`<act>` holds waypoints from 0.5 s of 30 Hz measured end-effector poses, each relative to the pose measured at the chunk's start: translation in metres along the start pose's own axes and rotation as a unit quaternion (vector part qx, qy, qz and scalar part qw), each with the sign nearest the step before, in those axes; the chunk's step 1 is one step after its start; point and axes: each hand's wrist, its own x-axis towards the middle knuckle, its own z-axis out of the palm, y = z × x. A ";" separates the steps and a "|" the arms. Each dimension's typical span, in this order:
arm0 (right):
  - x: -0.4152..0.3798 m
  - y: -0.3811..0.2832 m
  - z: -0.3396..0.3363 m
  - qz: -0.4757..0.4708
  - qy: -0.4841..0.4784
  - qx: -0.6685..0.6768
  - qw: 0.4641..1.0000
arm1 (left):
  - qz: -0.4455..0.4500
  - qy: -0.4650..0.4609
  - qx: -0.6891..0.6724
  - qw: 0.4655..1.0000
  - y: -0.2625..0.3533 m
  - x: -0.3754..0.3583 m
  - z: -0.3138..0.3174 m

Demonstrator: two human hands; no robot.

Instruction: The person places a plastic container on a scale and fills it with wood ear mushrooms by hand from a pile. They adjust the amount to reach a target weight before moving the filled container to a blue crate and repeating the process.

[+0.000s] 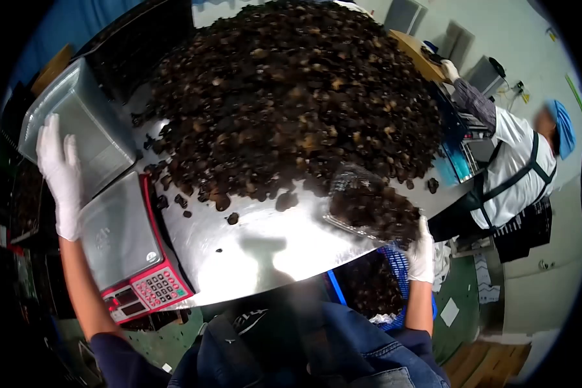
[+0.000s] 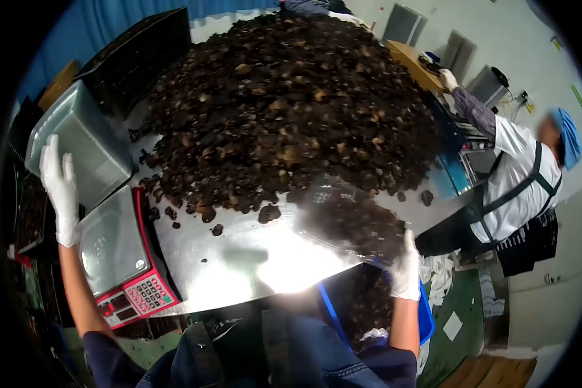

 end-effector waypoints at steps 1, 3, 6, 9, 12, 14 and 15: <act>0.006 -0.012 -0.036 0.022 -0.002 0.039 0.999 | 0.033 0.012 0.070 0.997 -0.045 0.017 0.015; 0.029 -0.024 -0.111 -0.034 0.051 0.047 0.997 | 0.057 -0.024 0.151 0.987 -0.120 0.044 0.034; 0.059 -0.031 -0.196 -0.096 0.023 0.074 0.992 | -0.047 -0.233 0.020 0.971 -0.240 0.056 0.069; 0.089 -0.026 -0.266 -0.089 0.041 0.111 0.989 | -0.121 -0.232 -0.312 0.913 -0.295 0.066 0.086; 0.103 -0.025 -0.289 -0.088 0.050 0.124 0.987 | -0.049 -0.302 -0.006 0.952 -0.261 0.090 0.059; 0.109 -0.026 -0.292 -0.061 0.102 0.141 0.983 | -0.069 -0.284 -0.064 0.954 -0.262 0.094 0.055; 0.116 -0.027 -0.292 -0.035 0.112 0.206 0.972 | -0.047 -0.300 -0.055 0.951 -0.264 0.100 0.052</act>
